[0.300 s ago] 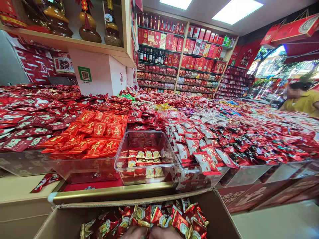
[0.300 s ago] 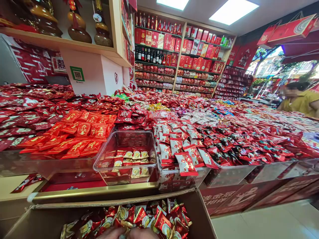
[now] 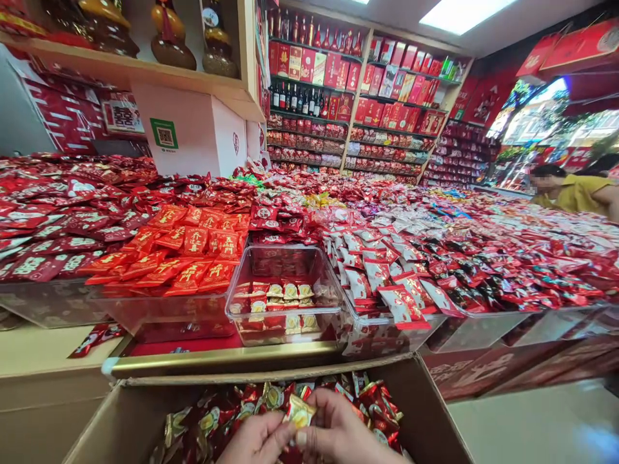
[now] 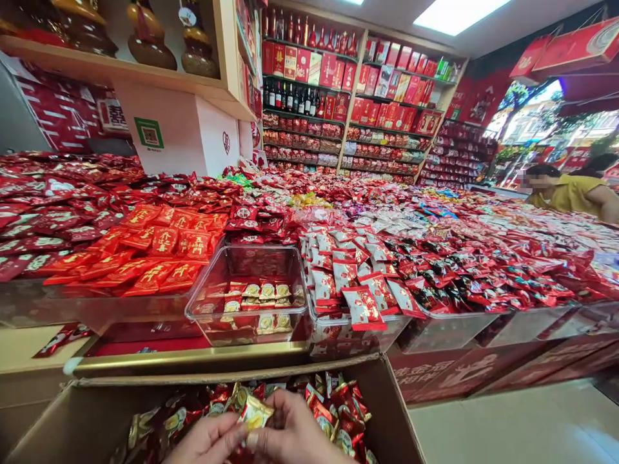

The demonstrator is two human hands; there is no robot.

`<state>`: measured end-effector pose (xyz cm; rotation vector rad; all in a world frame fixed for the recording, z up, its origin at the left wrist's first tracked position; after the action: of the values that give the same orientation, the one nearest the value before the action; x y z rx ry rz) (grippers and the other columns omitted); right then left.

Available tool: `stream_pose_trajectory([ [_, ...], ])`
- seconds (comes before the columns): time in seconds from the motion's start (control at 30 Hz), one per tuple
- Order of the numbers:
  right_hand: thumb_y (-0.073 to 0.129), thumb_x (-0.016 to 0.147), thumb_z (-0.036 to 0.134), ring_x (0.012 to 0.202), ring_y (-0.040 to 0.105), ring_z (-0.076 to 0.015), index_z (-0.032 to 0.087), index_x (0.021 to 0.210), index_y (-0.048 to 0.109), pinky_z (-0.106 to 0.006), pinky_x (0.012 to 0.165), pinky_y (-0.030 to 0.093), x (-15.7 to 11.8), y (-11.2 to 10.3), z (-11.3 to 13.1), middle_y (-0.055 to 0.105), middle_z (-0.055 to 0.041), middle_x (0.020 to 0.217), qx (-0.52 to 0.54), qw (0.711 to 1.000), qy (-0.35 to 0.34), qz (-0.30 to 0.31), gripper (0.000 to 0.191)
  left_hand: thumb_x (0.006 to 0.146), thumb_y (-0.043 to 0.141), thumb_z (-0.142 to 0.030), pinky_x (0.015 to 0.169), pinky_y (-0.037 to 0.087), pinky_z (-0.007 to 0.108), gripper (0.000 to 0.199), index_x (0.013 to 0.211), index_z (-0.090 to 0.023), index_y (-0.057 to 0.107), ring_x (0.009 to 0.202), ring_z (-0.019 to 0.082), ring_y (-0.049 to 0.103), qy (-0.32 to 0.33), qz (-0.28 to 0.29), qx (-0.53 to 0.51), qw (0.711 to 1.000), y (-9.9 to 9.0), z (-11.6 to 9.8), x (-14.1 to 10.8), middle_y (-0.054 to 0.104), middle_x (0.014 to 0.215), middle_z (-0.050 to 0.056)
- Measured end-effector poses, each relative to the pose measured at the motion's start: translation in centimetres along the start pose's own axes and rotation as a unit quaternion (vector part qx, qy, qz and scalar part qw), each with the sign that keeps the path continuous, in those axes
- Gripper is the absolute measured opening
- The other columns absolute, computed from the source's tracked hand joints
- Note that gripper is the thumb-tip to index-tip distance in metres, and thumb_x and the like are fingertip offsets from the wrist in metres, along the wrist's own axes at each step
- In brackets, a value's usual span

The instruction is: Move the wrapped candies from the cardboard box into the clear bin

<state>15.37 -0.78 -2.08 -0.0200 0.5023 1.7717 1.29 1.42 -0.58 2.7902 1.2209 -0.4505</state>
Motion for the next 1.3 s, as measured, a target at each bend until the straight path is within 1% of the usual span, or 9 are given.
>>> stream_pose_trajectory([
  [0.27, 0.065, 0.065, 0.039, 0.041, 0.046, -0.006, 0.013, 0.063, 0.051, -0.02, 0.045, 0.037, -1.1, -0.2, 1.6, 0.053, 0.0038, 0.047, 0.006, 0.999, -0.02, -0.046, 0.029, 0.075, 0.06, -0.025, 0.059, 0.042, 0.02, 0.023, 0.095, -0.016, 0.057, 0.066, 0.011, 0.052, 0.017, 0.021, -0.135, 0.99, 0.4, -2.3, -0.8, 0.064, 0.074, -0.001],
  [0.5, 0.06, 0.069, 0.04, 0.044, 0.047, -0.0076, 0.013, 0.069, 0.052, -0.023, 0.047, 0.038, -1.0, -0.4, 2.0, 0.054, 0.0022, 0.052, -0.019, 0.997, -0.04, -0.058, 0.028, 0.074, 0.059, -0.023, 0.053, 0.038, 0.019, 0.021, 0.093, -0.014, 0.054, 0.062, 0.01, 0.05, -0.005, -0.009, -0.116, 0.993, 0.2, -2.7, -0.8, 0.062, 0.073, -0.001],
  [0.67, 0.065, 0.065, 0.028, 0.065, 0.053, -0.0115, 0.016, 0.081, 0.052, -0.023, 0.059, 0.041, -1.7, -0.3, 3.3, 0.059, -0.0011, 0.075, -0.171, 0.981, -0.089, -0.034, 0.024, 0.074, 0.056, -0.023, 0.06, 0.037, 0.022, 0.006, 0.077, -0.017, 0.055, 0.066, 0.013, 0.05, 0.03, -0.057, 0.104, 0.992, -0.7, -3.1, -1.3, 0.058, 0.069, -0.003],
  [0.77, 0.065, 0.065, 0.026, 0.072, 0.053, -0.0135, 0.017, 0.083, 0.058, -0.024, 0.066, 0.04, -2.4, 0.7, 3.9, 0.061, -0.0018, 0.08, -0.337, 0.933, -0.121, -0.014, 0.021, 0.074, 0.052, -0.018, 0.051, 0.032, 0.02, 0.004, 0.076, -0.021, 0.052, 0.054, 0.011, 0.043, 0.067, -0.036, 0.255, 0.964, -0.8, -3.7, -2.0, 0.05, 0.058, -0.007],
  [0.9, 0.066, 0.063, 0.022, 0.066, 0.05, -0.0126, 0.017, 0.071, 0.061, -0.022, 0.059, 0.038, -4.0, 2.5, 6.1, 0.061, 0.0001, 0.068, -0.484, 0.87, -0.087, 0.031, 0.01, 0.077, 0.048, -0.018, 0.052, 0.033, 0.019, 0.011, 0.087, -0.023, 0.045, 0.055, 0.01, 0.045, 0.097, 0.026, 0.253, 0.962, -1.0, -5.2, -3.3, 0.052, 0.062, -0.008],
  [1.0, 0.058, 0.07, 0.014, 0.071, 0.053, -0.0113, 0.022, 0.078, 0.062, -0.021, 0.066, 0.039, -5.3, 3.6, 11.0, 0.063, 0.0017, 0.074, -0.532, 0.835, -0.108, 0.084, 0.012, 0.084, 0.042, -0.032, 0.055, 0.037, 0.02, 0.015, 0.096, -0.024, 0.041, 0.057, 0.011, 0.05, 0.128, 0.009, 0.191, 0.973, -1.9, -6.6, -4.2, 0.056, 0.064, -0.006],
  [1.07, 0.051, 0.076, 0.016, 0.075, 0.054, -0.0107, 0.022, 0.084, 0.06, -0.021, 0.069, 0.04, -5.3, 3.9, 15.4, 0.063, 0.0005, 0.081, -0.543, 0.823, -0.162, 0.045, 0.013, 0.085, 0.038, -0.036, 0.059, 0.04, 0.021, 0.017, 0.097, -0.024, 0.042, 0.062, 0.013, 0.053, 0.118, -0.044, 0.151, 0.98, -2.7, -7.1, -4.5, 0.058, 0.067, -0.004],
  [1.2, 0.053, 0.072, 0.024, 0.065, 0.053, -0.0122, 0.017, 0.076, 0.055, -0.023, 0.057, 0.04, -1.2, 3.6, 22.4, 0.061, -0.002, 0.075, -0.62, 0.742, -0.229, -0.11, 0.008, 0.084, 0.039, -0.032, 0.058, 0.041, 0.021, 0.017, 0.085, -0.021, 0.051, 0.064, 0.014, 0.052, 0.072, -0.068, 0.178, 0.979, -2.9, -6.2, -4.1, 0.057, 0.068, -0.001],
  [1.3, 0.056, 0.065, 0.025, 0.06, 0.051, -0.0126, 0.017, 0.071, 0.054, -0.022, 0.05, 0.035, 4.3, 3.3, 22.9, 0.06, -0.001, 0.07, -0.743, 0.656, -0.113, -0.07, 0.01, 0.081, 0.042, -0.028, 0.057, 0.041, 0.02, 0.016, 0.084, -0.019, 0.056, 0.062, 0.014, 0.053, 0.086, -0.023, 0.247, 0.965, -2.2, -5.1, -3.7, 0.06, 0.068, -0.001],
])
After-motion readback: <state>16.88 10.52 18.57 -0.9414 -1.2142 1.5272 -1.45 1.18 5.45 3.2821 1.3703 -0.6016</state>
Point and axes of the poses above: each hand's wrist, its own x-axis towards the middle knuckle, its own y-axis out of the palm, z = x × y, the point moved 2 cm from there along x, towards the middle knuckle
